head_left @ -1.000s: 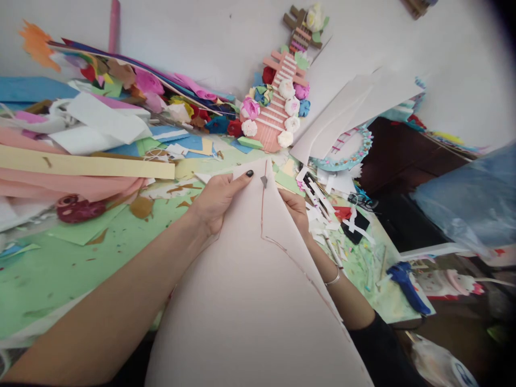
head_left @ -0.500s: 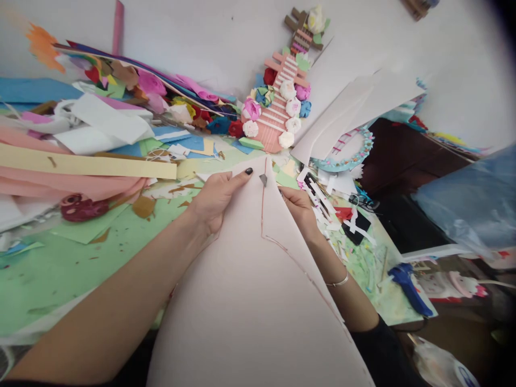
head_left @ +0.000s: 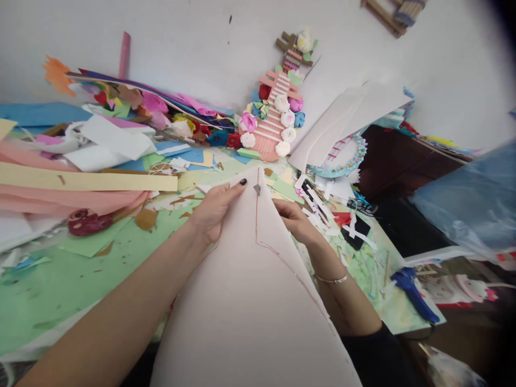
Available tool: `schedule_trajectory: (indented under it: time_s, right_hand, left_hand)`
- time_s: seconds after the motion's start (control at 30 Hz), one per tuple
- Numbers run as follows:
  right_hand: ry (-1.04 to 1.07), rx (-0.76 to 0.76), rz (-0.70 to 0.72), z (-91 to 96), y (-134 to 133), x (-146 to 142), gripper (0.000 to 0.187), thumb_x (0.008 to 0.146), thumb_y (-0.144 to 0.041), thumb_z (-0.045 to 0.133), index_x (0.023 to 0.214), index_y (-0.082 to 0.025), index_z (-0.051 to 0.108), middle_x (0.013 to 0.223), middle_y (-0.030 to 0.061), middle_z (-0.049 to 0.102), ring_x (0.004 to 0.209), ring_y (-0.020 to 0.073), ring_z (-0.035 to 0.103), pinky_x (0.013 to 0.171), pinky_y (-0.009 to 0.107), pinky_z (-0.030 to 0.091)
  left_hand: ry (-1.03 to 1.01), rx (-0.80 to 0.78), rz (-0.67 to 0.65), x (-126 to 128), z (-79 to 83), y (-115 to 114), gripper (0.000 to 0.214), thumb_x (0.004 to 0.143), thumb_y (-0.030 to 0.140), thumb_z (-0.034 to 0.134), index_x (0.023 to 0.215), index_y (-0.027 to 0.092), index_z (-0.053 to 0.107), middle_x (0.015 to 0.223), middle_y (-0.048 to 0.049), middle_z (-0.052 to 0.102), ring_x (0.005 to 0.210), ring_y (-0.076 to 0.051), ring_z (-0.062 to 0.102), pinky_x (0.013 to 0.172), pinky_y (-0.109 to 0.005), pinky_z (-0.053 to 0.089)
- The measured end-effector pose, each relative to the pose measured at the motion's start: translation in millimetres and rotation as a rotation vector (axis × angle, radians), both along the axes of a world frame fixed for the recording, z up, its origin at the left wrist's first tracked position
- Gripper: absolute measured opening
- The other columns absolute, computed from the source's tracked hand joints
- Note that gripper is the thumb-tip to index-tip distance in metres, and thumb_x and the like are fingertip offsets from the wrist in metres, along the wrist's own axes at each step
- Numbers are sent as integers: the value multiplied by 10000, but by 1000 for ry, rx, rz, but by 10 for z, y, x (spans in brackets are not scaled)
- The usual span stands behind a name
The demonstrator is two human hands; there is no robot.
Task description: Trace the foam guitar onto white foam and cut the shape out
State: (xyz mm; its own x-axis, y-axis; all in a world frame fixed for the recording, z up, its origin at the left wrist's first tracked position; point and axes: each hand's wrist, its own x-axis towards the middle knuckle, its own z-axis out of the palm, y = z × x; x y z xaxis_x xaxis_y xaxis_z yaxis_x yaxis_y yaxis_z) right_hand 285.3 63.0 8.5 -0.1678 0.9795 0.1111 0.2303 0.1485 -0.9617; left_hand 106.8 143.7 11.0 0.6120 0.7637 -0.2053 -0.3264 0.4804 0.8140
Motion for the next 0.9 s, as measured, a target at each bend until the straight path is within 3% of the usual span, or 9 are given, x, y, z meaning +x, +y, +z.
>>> schedule_trajectory:
  time_s: [0.23, 0.43, 0.6, 0.9]
  right_hand:
    - [96, 163, -272, -99, 16, -114, 236, 697, -416, 711, 783, -201, 670, 577, -34, 510, 474, 81, 433, 411, 216, 323]
    - [159, 194, -328, -8, 3, -99, 183, 758, -357, 674, 836, -192, 678, 494, -66, 449, 378, 54, 377, 366, 204, 262]
    - [165, 169, -247, 82, -22, 9, 285, 794, -347, 649, 1009, -161, 665, 473, -82, 412, 364, 57, 359, 372, 209, 263]
    - [157, 143, -284, -3, -16, -53, 195, 823, -385, 610, 855, -192, 611, 510, -76, 432, 414, 60, 399, 403, 208, 268]
  left_hand:
    - [24, -5, -2, -19, 12, 13, 181, 733, 296, 681, 710, 143, 588, 549, -5, 610, 441, -120, 559, 428, -223, 476]
    - [108, -10, 1, 44, -45, -31, 187, 708, 281, 711, 771, 142, 601, 599, -18, 645, 474, -138, 587, 452, -250, 500]
    - [99, -29, -6, 63, -66, -33, 152, 735, 280, 685, 765, 147, 618, 600, -21, 657, 502, -150, 607, 474, -260, 510]
    - [69, -20, -39, 109, -103, -90, 143, 757, 276, 671, 768, 142, 622, 630, -39, 670, 507, -150, 614, 468, -252, 513]
